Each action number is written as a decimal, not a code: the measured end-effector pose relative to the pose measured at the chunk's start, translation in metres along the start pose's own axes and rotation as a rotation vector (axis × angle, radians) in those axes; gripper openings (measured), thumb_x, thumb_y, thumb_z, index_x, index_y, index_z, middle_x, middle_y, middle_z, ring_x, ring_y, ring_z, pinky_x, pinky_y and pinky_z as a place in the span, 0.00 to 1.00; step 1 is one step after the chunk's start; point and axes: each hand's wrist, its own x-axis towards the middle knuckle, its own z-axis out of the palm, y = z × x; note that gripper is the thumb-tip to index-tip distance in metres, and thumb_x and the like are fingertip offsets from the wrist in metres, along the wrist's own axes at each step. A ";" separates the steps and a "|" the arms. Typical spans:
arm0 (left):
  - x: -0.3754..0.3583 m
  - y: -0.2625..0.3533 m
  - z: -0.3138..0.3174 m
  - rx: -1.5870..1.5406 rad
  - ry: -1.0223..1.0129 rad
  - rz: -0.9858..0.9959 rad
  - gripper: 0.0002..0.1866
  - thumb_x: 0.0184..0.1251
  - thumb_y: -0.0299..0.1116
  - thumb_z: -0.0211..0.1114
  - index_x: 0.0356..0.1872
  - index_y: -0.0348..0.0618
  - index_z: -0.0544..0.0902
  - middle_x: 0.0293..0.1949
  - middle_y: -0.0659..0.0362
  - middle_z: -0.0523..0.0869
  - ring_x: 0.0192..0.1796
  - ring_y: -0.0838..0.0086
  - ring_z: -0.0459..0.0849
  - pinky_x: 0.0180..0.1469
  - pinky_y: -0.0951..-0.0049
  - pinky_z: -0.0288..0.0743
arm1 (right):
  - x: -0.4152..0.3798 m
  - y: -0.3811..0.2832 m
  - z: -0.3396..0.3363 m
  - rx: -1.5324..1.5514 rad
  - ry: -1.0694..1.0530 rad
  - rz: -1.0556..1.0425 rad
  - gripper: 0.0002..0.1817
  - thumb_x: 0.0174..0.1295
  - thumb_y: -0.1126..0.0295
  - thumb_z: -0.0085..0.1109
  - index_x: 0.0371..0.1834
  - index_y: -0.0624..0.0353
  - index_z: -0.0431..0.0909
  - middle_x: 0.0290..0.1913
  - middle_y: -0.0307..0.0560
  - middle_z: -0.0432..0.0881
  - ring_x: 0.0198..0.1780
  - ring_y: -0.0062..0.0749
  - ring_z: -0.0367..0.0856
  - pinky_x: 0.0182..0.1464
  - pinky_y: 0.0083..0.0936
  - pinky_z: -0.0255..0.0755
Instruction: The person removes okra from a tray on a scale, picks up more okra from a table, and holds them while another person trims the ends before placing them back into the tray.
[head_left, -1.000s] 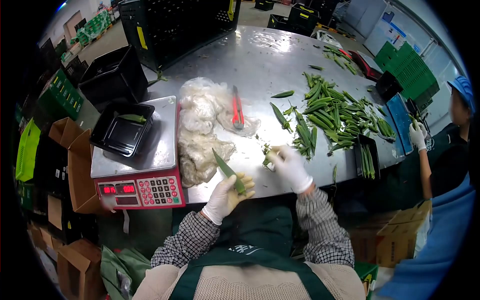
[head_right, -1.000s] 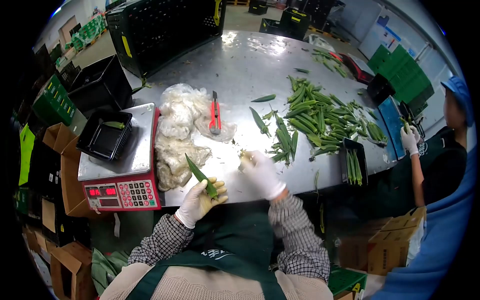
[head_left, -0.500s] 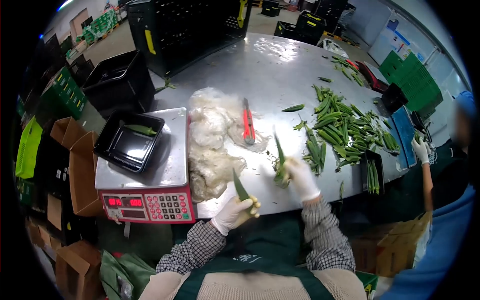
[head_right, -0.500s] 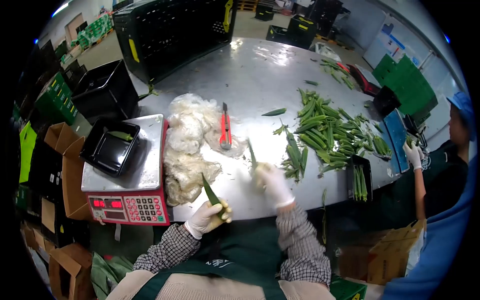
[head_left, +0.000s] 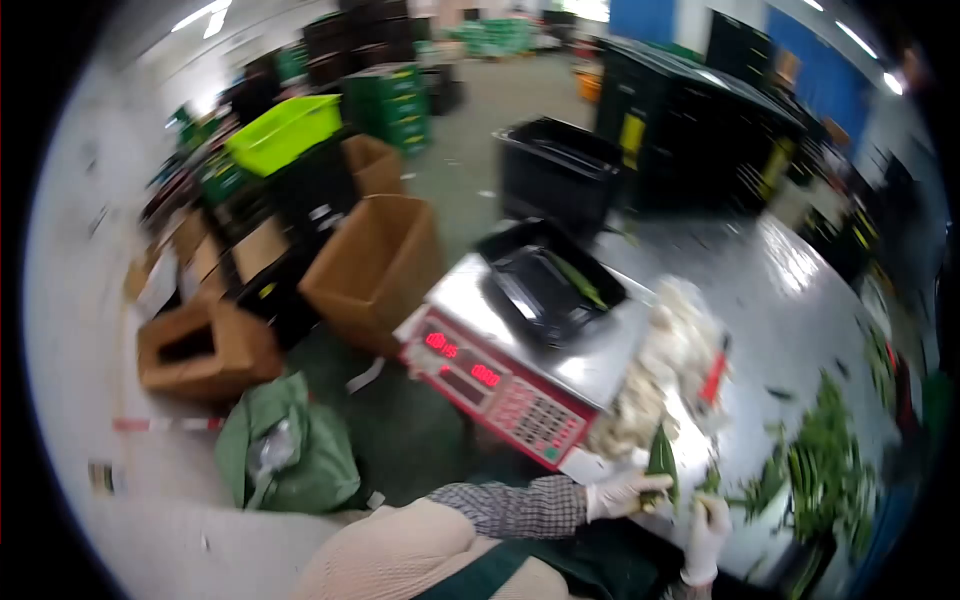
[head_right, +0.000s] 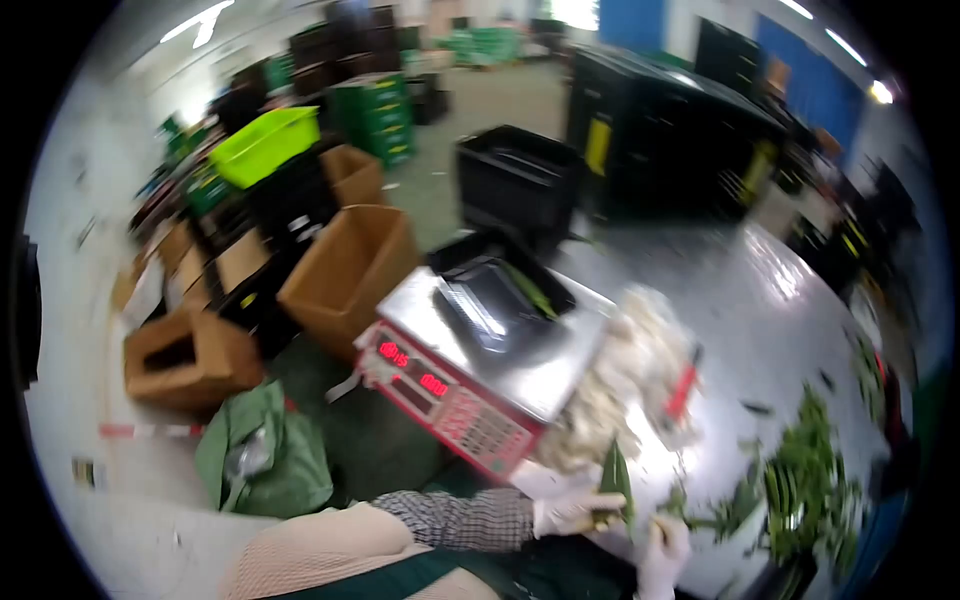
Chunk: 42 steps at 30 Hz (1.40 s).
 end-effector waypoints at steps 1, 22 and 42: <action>0.000 0.002 -0.005 -0.006 -0.029 -0.053 0.11 0.64 0.38 0.62 0.42 0.44 0.77 0.33 0.64 0.80 0.31 0.83 0.77 0.24 0.83 0.68 | 0.002 -0.016 -0.015 -0.056 -0.032 0.094 0.05 0.57 0.77 0.55 0.35 0.65 0.78 0.30 0.43 0.76 0.34 0.28 0.72 0.37 0.23 0.67; 0.007 -0.008 -0.020 -0.104 -0.210 -0.171 0.13 0.63 0.35 0.62 0.45 0.42 0.74 0.37 0.56 0.82 0.44 0.66 0.82 0.43 0.63 0.79 | 0.162 0.199 -0.117 -0.707 -0.036 0.361 0.14 0.48 0.71 0.63 0.36 0.68 0.76 0.35 0.61 0.81 0.40 0.51 0.80 0.42 0.37 0.71; -0.001 -0.002 -0.015 -0.040 -0.219 -0.198 0.15 0.63 0.35 0.62 0.48 0.44 0.72 0.41 0.57 0.80 0.44 0.69 0.81 0.45 0.67 0.77 | 0.121 0.018 -0.067 -0.658 0.253 -0.066 0.18 0.51 0.77 0.54 0.48 0.61 0.74 0.36 0.61 0.80 0.43 0.57 0.77 0.46 0.41 0.71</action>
